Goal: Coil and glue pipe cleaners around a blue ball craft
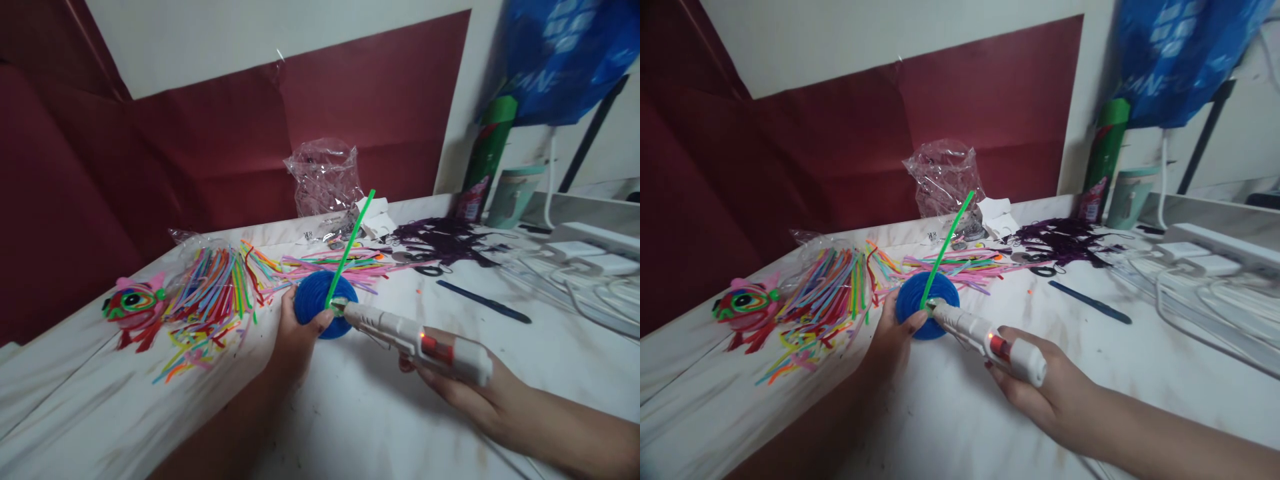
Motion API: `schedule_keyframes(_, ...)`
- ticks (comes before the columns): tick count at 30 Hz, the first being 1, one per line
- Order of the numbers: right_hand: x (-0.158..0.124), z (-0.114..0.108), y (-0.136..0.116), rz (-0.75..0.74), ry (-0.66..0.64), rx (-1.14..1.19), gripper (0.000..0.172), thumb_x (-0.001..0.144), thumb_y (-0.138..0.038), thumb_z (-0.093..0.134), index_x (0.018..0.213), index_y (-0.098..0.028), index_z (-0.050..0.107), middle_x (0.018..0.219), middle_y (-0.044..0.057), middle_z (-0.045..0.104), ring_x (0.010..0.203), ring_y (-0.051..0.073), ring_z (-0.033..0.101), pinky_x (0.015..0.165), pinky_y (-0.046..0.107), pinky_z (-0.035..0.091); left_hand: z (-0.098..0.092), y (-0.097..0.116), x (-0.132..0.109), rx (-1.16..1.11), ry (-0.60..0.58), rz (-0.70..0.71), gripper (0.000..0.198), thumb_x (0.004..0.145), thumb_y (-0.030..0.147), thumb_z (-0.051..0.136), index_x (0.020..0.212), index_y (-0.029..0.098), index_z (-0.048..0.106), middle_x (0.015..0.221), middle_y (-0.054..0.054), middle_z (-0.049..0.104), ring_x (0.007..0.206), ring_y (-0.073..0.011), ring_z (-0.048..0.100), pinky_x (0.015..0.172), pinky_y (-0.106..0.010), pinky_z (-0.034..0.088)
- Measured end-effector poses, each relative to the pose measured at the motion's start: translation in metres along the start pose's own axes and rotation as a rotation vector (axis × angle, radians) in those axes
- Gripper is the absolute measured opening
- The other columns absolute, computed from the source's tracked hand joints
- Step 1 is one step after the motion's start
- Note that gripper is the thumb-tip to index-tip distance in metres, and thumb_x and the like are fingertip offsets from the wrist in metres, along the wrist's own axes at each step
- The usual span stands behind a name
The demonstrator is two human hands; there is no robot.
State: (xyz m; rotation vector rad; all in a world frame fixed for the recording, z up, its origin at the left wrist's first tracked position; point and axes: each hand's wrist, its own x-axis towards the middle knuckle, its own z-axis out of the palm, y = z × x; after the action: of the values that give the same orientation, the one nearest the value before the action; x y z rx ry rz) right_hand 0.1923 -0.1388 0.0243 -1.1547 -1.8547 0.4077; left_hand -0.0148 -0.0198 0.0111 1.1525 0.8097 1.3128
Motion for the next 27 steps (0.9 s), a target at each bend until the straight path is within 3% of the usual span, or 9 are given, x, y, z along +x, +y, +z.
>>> schedule_keyframes(27, -0.0016, 0.0020, 0.0024, 0.006, 0.027, -0.005, 0.021, 0.092, -0.031, 0.047, 0.083, -0.021, 0.062, 0.073, 0.006, 0.069, 0.065, 0.019, 0.066, 0.051, 0.026, 0.053, -0.0002, -0.0011, 0.0003, 0.009, -0.015, -0.004, 0.073, 0.058, 0.029, 0.083, 0.122, 0.023, 0.048, 0.104, -0.006, 0.067, 0.093, -0.0228, 0.064, 0.085, -0.036, 0.050)
